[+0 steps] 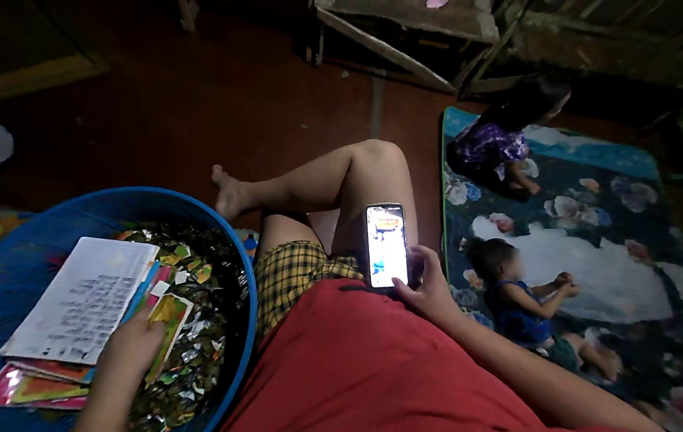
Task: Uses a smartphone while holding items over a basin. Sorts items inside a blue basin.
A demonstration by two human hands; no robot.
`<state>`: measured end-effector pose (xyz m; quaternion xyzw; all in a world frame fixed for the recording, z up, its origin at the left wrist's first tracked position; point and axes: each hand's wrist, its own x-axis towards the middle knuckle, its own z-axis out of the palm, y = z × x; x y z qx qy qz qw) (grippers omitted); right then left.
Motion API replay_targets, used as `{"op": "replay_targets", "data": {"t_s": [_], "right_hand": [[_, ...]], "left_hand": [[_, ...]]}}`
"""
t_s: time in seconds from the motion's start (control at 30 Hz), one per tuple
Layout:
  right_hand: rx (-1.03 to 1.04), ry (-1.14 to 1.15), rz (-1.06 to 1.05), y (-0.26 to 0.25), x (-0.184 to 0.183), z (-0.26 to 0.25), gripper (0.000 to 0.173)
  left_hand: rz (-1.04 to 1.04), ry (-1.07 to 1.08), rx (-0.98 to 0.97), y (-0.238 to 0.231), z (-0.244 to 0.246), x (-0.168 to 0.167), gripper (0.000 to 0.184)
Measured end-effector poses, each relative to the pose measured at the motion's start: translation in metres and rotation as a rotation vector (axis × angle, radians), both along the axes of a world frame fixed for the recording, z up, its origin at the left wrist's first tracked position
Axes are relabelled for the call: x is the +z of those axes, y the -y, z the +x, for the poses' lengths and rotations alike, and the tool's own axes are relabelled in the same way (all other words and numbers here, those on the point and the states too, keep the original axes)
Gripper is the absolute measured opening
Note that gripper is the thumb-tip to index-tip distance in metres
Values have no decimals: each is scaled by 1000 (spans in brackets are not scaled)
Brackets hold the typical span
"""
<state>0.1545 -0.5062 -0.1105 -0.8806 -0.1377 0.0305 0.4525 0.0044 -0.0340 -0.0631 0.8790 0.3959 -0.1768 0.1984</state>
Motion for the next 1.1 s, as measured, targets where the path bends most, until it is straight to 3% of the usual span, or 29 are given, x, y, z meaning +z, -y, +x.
{"op": "replay_targets", "data": {"t_s": [0.1, 0.23, 0.43, 0.63, 0.83, 1.1], "right_hand": [[0, 47, -58, -3, 2, 2, 86], [-3, 66, -18, -3, 6, 4, 77], [100, 239, -160, -4, 6, 3, 63], [129, 188, -256, -8, 12, 6, 59], [44, 197, -125, -5, 6, 5, 80], [53, 211, -101, -4, 2, 6, 81]], "left_hand": [[-3, 11, -3, -1, -2, -2, 34], [-6, 40, -9, 0, -4, -2, 36], [-8, 10, -3, 4, -1, 4, 37], [7, 17, -3, 2, -1, -1, 35], [-7, 14, 3, 4, -2, 2, 39], [6, 9, -12, 4, -1, 2, 35]]}}
